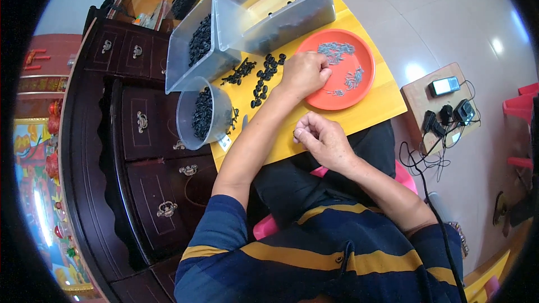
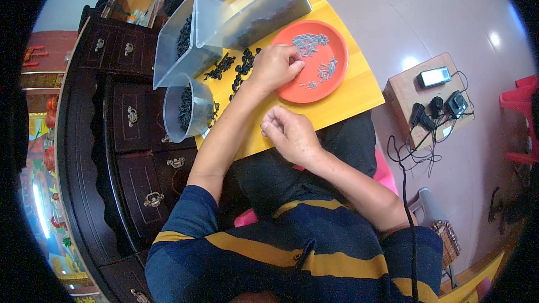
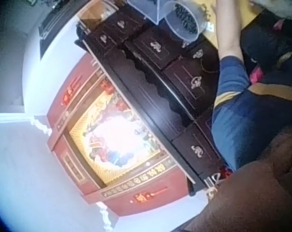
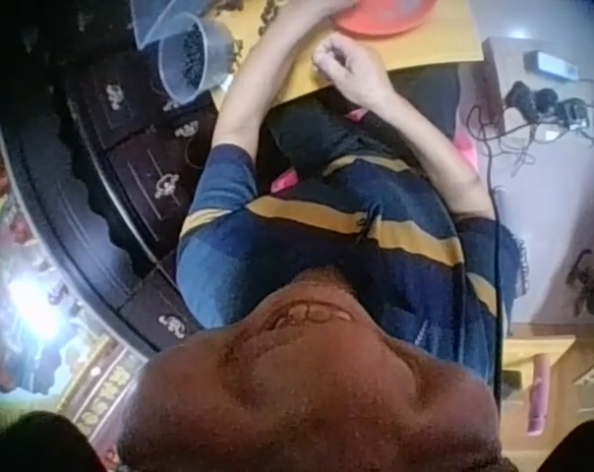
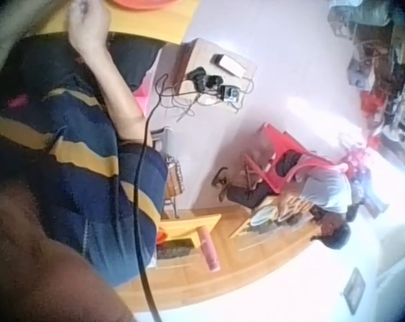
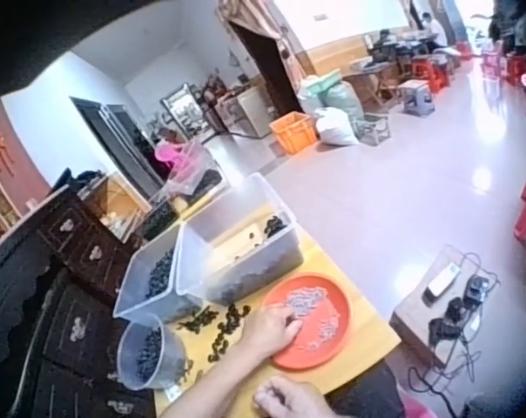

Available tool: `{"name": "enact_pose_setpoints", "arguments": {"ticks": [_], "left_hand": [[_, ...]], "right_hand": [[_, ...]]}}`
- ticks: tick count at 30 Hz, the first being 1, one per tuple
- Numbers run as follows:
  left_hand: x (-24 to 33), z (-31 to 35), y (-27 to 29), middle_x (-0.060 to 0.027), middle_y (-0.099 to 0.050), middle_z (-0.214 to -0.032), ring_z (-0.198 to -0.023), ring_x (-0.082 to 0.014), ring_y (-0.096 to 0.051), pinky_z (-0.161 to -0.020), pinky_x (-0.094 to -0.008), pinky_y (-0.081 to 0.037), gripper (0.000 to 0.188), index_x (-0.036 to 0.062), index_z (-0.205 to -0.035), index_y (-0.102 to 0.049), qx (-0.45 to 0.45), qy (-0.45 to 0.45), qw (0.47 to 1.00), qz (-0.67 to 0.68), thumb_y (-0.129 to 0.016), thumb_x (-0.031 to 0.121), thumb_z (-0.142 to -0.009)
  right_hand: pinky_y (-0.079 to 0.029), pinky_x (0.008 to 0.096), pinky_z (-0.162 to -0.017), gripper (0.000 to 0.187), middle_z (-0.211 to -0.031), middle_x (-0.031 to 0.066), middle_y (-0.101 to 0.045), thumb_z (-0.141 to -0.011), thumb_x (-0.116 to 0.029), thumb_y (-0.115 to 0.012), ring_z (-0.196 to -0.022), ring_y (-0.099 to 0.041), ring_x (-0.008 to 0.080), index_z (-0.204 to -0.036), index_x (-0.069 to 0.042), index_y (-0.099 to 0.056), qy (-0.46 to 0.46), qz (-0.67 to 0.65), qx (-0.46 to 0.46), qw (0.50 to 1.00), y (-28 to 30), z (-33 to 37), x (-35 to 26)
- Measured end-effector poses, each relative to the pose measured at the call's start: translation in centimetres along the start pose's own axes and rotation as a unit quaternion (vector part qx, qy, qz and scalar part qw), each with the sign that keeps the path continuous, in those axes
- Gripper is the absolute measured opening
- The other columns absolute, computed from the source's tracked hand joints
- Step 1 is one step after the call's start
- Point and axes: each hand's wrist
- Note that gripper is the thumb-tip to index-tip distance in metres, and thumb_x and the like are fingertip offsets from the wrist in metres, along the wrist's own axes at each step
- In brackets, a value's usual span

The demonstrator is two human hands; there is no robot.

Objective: The person trims small plastic components using a knife and assembles the plastic parts together by hand.

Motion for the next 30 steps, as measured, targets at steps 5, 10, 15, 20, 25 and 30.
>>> {"name": "enact_pose_setpoints", "arguments": {"ticks": [5,10,15,20,25,30], "left_hand": [[-0.1,-0.5,-0.7,-0.0097,-0.069,-0.077,-0.072,-0.0300,-0.068,-0.066,-0.0429,-0.054,0.009,0.0101,-0.079,-0.071,0.022,-0.044,0.999,-0.024,-0.070,0.019,-0.077],[1.2,-0.8,-0.5,-0.0107,-0.071,-0.082,-0.080,-0.0309,-0.069,-0.070,-0.0460,-0.055,0.008,0.0108,-0.079,-0.072,-0.002,-0.032,0.999,0.010,-0.067,0.017,-0.077],[2.2,-1.4,-1.2,-0.0106,-0.072,-0.084,-0.082,-0.0310,-0.069,-0.070,-0.0459,-0.054,0.009,0.0118,-0.084,-0.073,-0.023,-0.054,0.995,0.075,-0.067,0.017,-0.079],[2.1,-1.7,-2.1,-0.0098,-0.071,-0.085,-0.082,-0.0310,-0.068,-0.069,-0.0462,-0.053,0.007,0.0120,-0.082,-0.072,-0.004,-0.075,0.994,0.075,-0.069,0.018,-0.079],[2.3,-1.7,-1.7,-0.0104,-0.069,-0.083,-0.083,-0.0317,-0.067,-0.071,-0.0465,-0.053,0.007,0.0097,-0.082,-0.069,-0.021,-0.086,0.995,0.040,-0.067,0.016,-0.081],[1.6,-0.1,-0.2,-0.0125,-0.069,-0.084,-0.082,-0.0322,-0.067,-0.073,-0.0453,-0.053,0.009,0.0066,-0.087,-0.068,0.020,-0.061,0.996,0.069,-0.066,0.014,-0.083]], "right_hand": [[-0.050,0.0309,-0.062,0.011,-0.072,0.0066,-0.065,-0.094,-0.012,-0.061,-0.063,-0.062,0.0141,-0.091,-0.002,-0.058,-0.002,0.031,0.002,1.000,0.1,-0.1,-0.5],[-0.050,0.0312,-0.062,0.011,-0.072,0.0070,-0.065,-0.093,-0.012,-0.061,-0.063,-0.062,0.0146,-0.090,-0.002,-0.058,-0.006,0.032,0.001,0.999,0.3,0.1,-1.0],[-0.050,0.0315,-0.063,0.011,-0.073,0.0073,-0.065,-0.094,-0.012,-0.061,-0.064,-0.063,0.0150,-0.090,-0.002,-0.058,-0.002,0.013,0.007,1.000,0.3,0.1,-0.5],[-0.051,0.0319,-0.064,0.010,-0.074,0.0075,-0.065,-0.094,-0.011,-0.061,-0.066,-0.063,0.0153,-0.092,-0.002,-0.058,0.006,0.008,0.005,1.000,0.2,0.0,-0.3],[-0.051,0.0318,-0.065,0.010,-0.074,0.0073,-0.065,-0.094,-0.010,-0.061,-0.066,-0.063,0.0152,-0.092,-0.002,-0.058,0.012,0.016,0.004,1.000,0.3,0.1,-0.7],[-0.050,0.0308,-0.065,0.010,-0.074,0.0064,-0.064,-0.094,-0.011,-0.060,-0.067,-0.062,0.0138,-0.091,-0.001,-0.057,0.005,0.025,-0.007,1.000,0.3,0.0,-0.7]]}}
Point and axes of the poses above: each hand's wrist, its own z-axis away from the middle knuckle, its own y-axis out of the back of the hand, x = y × z
